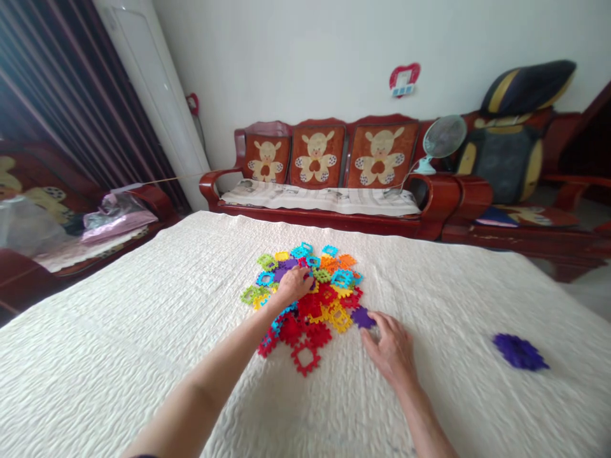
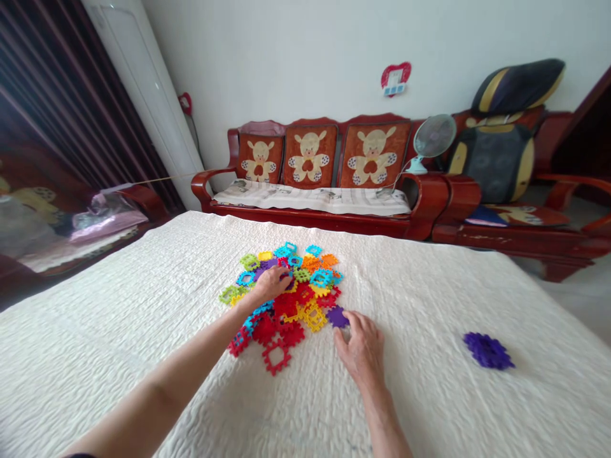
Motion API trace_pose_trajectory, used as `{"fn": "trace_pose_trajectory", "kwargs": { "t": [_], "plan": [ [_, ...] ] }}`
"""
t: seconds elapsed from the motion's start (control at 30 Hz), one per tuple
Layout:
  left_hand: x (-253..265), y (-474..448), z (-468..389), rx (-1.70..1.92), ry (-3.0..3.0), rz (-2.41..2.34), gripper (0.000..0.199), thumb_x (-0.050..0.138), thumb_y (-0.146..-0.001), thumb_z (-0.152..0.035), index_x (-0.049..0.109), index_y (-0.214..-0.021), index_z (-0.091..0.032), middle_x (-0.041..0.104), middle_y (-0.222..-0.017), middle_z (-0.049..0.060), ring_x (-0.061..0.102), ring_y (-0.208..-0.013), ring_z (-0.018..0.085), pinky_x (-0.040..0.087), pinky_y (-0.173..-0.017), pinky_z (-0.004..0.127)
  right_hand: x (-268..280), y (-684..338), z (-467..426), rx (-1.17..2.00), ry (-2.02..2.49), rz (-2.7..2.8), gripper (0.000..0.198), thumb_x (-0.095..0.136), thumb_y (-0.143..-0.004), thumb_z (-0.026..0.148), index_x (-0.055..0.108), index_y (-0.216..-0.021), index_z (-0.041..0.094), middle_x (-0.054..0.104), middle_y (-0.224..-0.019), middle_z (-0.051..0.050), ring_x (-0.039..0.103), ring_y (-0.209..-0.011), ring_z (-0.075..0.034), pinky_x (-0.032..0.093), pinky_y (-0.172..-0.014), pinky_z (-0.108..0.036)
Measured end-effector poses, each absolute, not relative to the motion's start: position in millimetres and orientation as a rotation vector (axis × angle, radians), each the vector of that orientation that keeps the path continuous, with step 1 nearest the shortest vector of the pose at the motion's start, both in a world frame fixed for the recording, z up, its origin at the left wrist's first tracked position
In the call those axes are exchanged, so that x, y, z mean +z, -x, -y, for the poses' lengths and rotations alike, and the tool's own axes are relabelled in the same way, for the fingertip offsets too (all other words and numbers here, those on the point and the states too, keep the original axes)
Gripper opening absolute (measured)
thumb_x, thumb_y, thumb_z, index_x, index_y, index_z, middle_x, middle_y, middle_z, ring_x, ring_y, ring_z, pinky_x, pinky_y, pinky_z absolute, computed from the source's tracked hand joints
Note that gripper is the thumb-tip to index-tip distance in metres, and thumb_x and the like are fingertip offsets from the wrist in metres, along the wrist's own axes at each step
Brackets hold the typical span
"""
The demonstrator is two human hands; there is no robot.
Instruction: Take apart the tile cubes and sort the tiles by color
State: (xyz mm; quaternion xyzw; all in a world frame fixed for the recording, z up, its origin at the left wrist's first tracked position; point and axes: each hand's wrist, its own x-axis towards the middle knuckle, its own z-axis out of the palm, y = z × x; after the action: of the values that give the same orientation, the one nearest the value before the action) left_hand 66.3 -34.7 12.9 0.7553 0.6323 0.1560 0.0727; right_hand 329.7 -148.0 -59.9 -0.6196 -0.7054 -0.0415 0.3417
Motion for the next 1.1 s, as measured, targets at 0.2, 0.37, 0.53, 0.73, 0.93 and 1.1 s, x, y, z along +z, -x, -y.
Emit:
{"fn": "trace_pose_trajectory", "kwargs": {
  "t": [0.2, 0.37, 0.53, 0.73, 0.93, 1.1],
  "plan": [
    [22.8, -54.7, 31.6, 0.509, -2.317, -1.896, 0.042, 0.039, -0.099, -0.033, 0.061, -0.134, -0.024, 0.068, -0.129, 0.007, 0.064, -0.116, 0.02, 0.048, -0.101, 0.029, -60.8, -329.3, 147.3, -0.12, 1.624, 1.833, 0.034, 0.052, -0.088, 0.037, 0.063, -0.116, 0.022, 0.07, -0.117, -0.009, 0.063, -0.108, -0.028, 0.044, -0.088, -0.042],
    [28.0, -19.9, -6.6, 0.351, -2.193, -2.081, 0.04, 0.046, -0.095, -0.036, 0.066, -0.127, -0.023, 0.073, -0.118, 0.009, 0.067, -0.109, 0.024, 0.05, -0.093, 0.032, -59.8, -328.9, 147.3, -0.104, 1.621, 1.827, 0.033, 0.052, -0.088, 0.036, 0.063, -0.116, 0.022, 0.07, -0.117, -0.01, 0.063, -0.108, -0.028, 0.043, -0.088, -0.041],
    [17.8, -10.9, -23.6, 0.206, -2.208, -2.061, 0.04, 0.055, -0.088, -0.047, 0.072, -0.117, -0.024, 0.074, -0.115, 0.009, 0.066, -0.11, 0.025, 0.049, -0.095, 0.032, -59.1, -328.2, 147.4, -0.093, 1.618, 1.819, 0.033, 0.052, -0.088, 0.035, 0.063, -0.116, 0.021, 0.07, -0.116, -0.01, 0.063, -0.108, -0.027, 0.043, -0.088, -0.041],
    [10.2, -12.0, -34.4, 0.165, -2.185, -2.118, 0.063, 0.057, -0.082, -0.067, 0.066, -0.127, -0.023, 0.069, -0.124, 0.013, 0.061, -0.12, 0.031, 0.045, -0.102, 0.038, -57.1, -327.0, 148.1, -0.087, 1.62, 1.813, 0.033, 0.052, -0.087, 0.034, 0.063, -0.116, 0.021, 0.07, -0.114, -0.011, 0.063, -0.107, -0.028, 0.043, -0.088, -0.041],
    [16.0, -8.8, -45.1, 0.116, -2.18, -2.074, 0.07, 0.069, -0.073, -0.068, 0.065, -0.13, -0.028, 0.07, -0.125, 0.01, 0.063, -0.117, 0.031, 0.048, -0.097, 0.034, -54.5, -325.5, 149.0, -0.072, 1.636, 1.809, 0.033, 0.052, -0.087, 0.034, 0.063, -0.116, 0.021, 0.07, -0.116, -0.01, 0.062, -0.109, -0.028, 0.041, -0.089, -0.041],
    [18.1, -6.5, -51.3, 0.143, -2.167, -2.063, 0.073, 0.074, -0.072, -0.061, 0.062, -0.135, -0.027, 0.069, -0.129, 0.01, 0.063, -0.119, 0.031, 0.049, -0.097, 0.034, -53.5, -325.1, 149.5, -0.065, 1.648, 1.807, 0.033, 0.053, -0.087, 0.033, 0.063, -0.116, 0.021, 0.07, -0.116, -0.009, 0.062, -0.11, -0.028, 0.041, -0.089, -0.041]
  ]
}}
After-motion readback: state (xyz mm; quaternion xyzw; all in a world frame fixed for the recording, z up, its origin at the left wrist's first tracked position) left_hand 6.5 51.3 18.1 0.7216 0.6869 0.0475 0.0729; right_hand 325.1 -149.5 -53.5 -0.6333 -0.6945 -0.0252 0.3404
